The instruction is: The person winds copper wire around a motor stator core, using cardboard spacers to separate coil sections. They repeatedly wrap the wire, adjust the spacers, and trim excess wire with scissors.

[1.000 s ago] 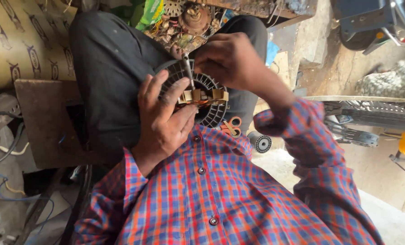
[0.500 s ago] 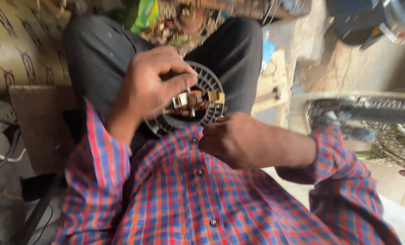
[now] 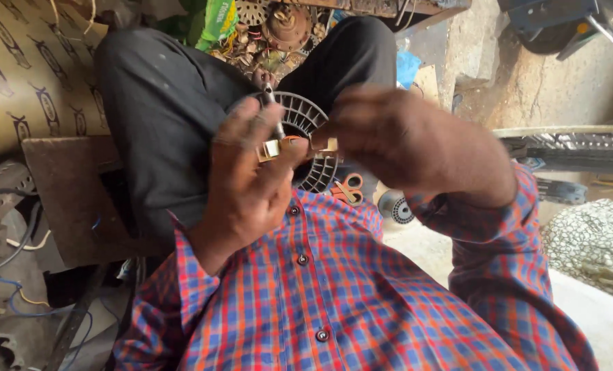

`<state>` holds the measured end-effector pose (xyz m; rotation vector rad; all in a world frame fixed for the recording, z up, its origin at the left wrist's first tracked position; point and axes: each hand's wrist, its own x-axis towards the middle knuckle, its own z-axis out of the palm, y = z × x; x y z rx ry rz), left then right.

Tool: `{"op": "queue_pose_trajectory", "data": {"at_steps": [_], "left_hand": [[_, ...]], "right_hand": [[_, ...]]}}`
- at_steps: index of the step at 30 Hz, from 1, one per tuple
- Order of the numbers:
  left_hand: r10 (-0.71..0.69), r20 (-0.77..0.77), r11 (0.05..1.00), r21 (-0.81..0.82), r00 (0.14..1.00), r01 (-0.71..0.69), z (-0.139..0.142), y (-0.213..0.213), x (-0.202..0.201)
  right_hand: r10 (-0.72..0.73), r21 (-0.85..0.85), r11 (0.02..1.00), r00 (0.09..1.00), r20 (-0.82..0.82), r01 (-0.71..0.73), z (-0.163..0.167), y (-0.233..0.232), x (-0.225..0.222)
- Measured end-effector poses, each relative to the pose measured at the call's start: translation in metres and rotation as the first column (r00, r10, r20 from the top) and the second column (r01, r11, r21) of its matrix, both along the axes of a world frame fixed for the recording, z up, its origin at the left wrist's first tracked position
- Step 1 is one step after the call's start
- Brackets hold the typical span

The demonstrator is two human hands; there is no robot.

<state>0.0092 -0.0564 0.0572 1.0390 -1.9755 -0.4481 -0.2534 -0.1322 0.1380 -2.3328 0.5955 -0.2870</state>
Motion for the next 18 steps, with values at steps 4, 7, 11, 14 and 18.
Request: {"op": "queue_pose_trajectory", "data": {"at_steps": [4,7,11,14,18], "left_hand": [[0.058,-0.397,0.971,0.236,0.916,0.041,-0.003,-0.022,0.002],[-0.062,-0.281,0.894,0.411,0.958,0.179,-0.019,-0.067,-0.004],[-0.032,0.066,0.933,0.360,0.997,0.006,-0.052,-0.106,-0.009],[-0.123,-0.223,0.914,0.354,0.967,0.199,-0.079,-0.109,0.004],[-0.306,-0.349,0.733,0.508,0.886,0.453,-0.103,-0.113,0.019]], "right_hand": [[-0.324,-0.374,0.886,0.943,-0.078,0.274,-0.003,-0.019,-0.011],[-0.412,-0.514,0.769,0.910,0.056,0.380,-0.018,-0.041,-0.004],[-0.483,-0.555,0.708,0.873,0.070,0.437,-0.043,-0.039,0.000],[-0.277,-0.333,0.904,0.961,0.022,0.268,-0.054,-0.007,-0.003],[-0.132,-0.431,0.901,0.973,-0.187,0.039,-0.057,0.036,0.005]]}}
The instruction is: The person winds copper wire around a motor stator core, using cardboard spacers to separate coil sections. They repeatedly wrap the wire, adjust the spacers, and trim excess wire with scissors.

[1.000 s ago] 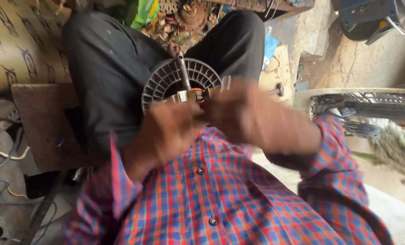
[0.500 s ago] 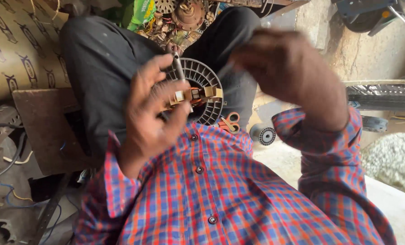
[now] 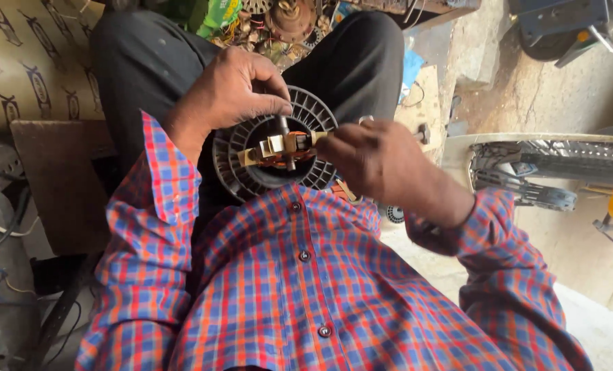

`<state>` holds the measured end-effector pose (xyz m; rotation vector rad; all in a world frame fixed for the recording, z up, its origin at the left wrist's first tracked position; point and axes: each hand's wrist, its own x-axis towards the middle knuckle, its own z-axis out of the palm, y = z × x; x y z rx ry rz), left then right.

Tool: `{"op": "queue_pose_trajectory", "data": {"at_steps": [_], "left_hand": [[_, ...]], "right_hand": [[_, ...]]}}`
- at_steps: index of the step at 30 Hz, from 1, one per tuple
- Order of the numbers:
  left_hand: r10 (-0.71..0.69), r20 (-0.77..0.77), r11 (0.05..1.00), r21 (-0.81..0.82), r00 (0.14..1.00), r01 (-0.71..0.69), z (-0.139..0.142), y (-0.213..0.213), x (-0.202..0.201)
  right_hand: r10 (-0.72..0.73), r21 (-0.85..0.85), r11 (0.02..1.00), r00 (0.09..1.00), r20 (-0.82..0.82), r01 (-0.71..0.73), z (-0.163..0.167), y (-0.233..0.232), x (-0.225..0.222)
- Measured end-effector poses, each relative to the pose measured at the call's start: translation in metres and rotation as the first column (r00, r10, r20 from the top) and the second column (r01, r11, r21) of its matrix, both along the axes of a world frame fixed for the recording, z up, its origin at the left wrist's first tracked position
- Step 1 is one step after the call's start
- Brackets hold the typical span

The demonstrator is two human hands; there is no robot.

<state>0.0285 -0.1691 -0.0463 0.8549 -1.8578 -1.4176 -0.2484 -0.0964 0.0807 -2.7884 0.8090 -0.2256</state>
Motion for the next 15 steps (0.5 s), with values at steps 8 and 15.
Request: {"op": "queue_pose_trajectory", "data": {"at_steps": [8,15], "left_hand": [[0.235,-0.055,0.960,-0.142,0.970,-0.241,0.086,0.032,0.001],[0.341,0.118,0.748,-0.635,0.933,-0.193,0.090,0.128,-0.015]], "right_hand": [[0.259,0.403,0.868,0.957,0.134,-0.291,0.043,0.035,0.031],[0.021,0.255,0.964,0.975,0.220,-0.078,0.025,-0.049,0.033]]}}
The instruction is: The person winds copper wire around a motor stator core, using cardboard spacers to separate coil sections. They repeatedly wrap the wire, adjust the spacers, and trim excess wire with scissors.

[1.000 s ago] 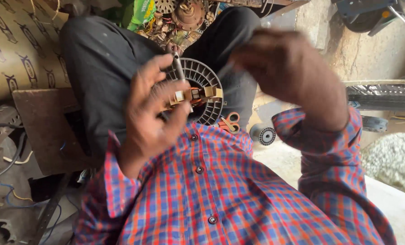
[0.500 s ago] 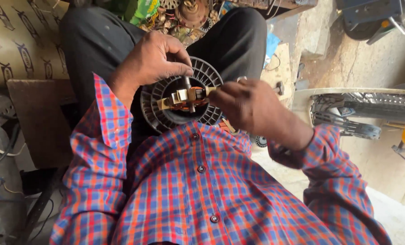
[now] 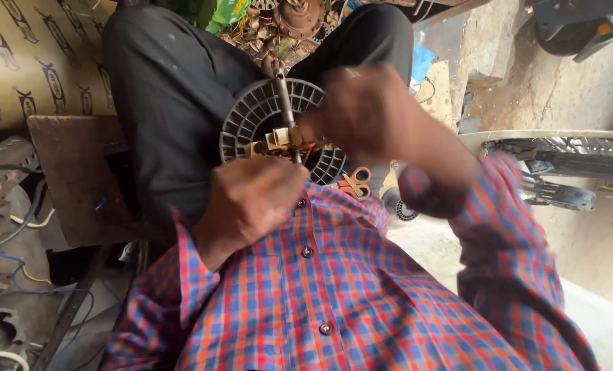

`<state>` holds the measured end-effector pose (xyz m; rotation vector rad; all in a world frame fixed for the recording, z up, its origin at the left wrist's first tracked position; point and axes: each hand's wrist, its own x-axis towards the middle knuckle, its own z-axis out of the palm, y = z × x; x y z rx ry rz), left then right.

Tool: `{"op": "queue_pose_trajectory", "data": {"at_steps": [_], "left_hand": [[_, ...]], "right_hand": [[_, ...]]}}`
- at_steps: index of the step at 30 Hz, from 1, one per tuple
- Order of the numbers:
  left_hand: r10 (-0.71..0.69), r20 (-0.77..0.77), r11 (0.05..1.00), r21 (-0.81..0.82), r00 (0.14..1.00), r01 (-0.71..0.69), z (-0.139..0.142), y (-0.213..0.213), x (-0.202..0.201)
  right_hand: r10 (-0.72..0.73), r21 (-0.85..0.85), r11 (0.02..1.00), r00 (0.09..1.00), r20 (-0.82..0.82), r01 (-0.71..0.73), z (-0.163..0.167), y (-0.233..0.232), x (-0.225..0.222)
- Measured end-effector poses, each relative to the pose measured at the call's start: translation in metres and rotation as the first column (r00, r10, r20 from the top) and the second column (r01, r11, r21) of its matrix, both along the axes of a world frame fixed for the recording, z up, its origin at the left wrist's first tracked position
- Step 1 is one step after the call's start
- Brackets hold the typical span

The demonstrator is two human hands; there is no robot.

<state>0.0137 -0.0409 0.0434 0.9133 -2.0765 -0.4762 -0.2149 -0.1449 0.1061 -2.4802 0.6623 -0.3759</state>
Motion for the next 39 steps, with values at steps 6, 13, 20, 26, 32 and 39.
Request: {"op": "queue_pose_trajectory", "data": {"at_steps": [6,13,20,26,32,39], "left_hand": [[0.227,-0.349,0.966,0.202,0.909,-0.163,0.011,-0.014,0.002],[-0.132,-0.044,0.849,0.510,0.990,0.136,-0.002,-0.110,-0.005],[-0.246,-0.080,0.648,0.728,0.966,0.225,-0.057,-0.126,0.006],[-0.279,-0.029,0.611,0.766,0.960,0.201,-0.050,-0.134,0.001],[-0.241,-0.105,0.778,0.574,0.965,0.257,-0.009,-0.122,0.005],[0.000,-0.005,0.958,0.286,1.000,0.002,0.027,-0.039,-0.017]], "right_hand": [[-0.164,0.293,0.948,0.980,0.116,0.124,-0.101,-0.052,-0.019],[-0.243,0.059,0.969,0.968,0.065,0.239,-0.065,-0.042,-0.035],[-0.323,0.076,0.945,0.944,0.064,0.318,-0.029,0.039,-0.039],[-0.400,0.033,0.916,0.905,0.145,0.400,-0.054,0.074,-0.035],[0.016,-0.019,1.000,0.997,-0.070,-0.017,-0.035,0.101,-0.018],[-0.067,0.066,0.996,0.996,0.066,0.062,-0.035,0.116,-0.030]]}}
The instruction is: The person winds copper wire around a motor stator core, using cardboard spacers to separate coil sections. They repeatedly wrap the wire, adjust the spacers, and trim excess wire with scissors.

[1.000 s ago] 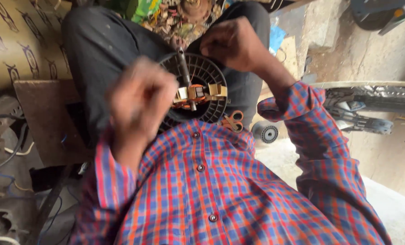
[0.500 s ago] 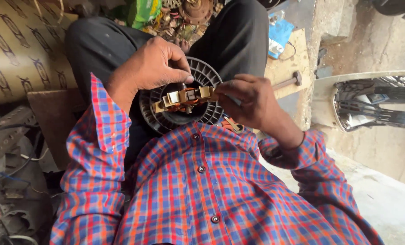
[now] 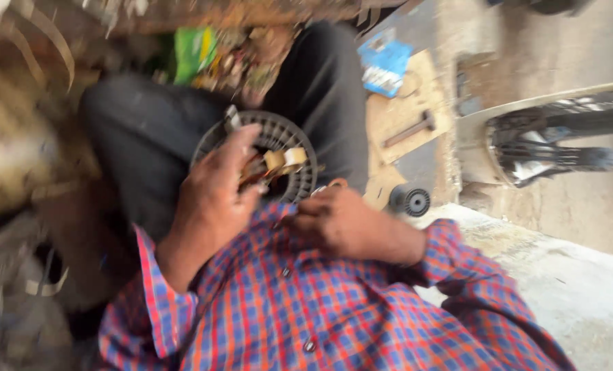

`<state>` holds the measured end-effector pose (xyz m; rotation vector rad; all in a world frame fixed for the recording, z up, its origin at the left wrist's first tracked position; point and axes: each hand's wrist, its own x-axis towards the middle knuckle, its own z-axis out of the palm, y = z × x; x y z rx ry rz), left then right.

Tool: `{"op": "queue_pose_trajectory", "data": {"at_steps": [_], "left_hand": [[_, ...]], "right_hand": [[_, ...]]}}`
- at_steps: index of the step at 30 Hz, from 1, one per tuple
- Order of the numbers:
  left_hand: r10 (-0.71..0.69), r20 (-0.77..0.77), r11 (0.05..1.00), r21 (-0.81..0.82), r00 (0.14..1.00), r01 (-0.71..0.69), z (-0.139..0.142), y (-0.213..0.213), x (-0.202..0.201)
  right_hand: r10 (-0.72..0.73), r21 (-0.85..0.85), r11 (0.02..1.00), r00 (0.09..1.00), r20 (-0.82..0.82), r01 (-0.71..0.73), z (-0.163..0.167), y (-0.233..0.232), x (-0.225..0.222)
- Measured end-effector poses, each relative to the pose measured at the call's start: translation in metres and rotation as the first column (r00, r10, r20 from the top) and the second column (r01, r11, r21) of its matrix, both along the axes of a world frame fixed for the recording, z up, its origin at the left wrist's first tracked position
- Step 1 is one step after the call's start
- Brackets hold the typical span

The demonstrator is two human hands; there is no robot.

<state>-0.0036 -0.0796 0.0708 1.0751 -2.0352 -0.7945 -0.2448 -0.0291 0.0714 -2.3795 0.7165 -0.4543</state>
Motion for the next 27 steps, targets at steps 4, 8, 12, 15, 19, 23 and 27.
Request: {"op": "queue_pose_trajectory", "data": {"at_steps": [4,8,12,15,19,23,27], "left_hand": [[0.158,-0.136,0.956,0.268,0.978,-0.117,-0.039,0.015,-0.004],[0.277,-0.505,0.886,0.464,0.818,-0.013,-0.070,0.025,0.002],[0.353,-0.648,0.843,0.533,0.674,0.070,-0.089,0.033,-0.003],[0.353,-0.575,0.886,0.459,0.738,-0.065,-0.106,0.035,-0.008],[0.183,-0.201,0.914,-0.324,0.962,-0.242,-0.130,0.041,0.003],[0.402,0.233,0.697,-0.705,0.885,-0.130,-0.142,0.058,0.022],[0.444,0.339,0.693,-0.716,0.829,-0.079,-0.138,0.071,0.019]], "right_hand": [[-0.060,-0.025,0.998,0.998,-0.024,0.060,0.001,0.004,-0.006],[-0.094,0.000,0.996,0.996,-0.012,0.094,0.005,0.007,-0.013],[-0.109,-0.072,0.991,0.994,0.011,0.110,0.002,0.009,-0.020],[-0.115,-0.054,0.992,0.993,0.014,0.116,-0.005,0.014,-0.025],[-0.180,-0.036,0.983,0.984,0.014,0.180,-0.015,0.023,-0.031],[-0.219,-0.053,0.973,0.973,0.078,0.223,-0.017,0.030,-0.033],[-0.247,-0.031,0.968,0.969,0.021,0.247,-0.017,0.036,-0.033]]}}
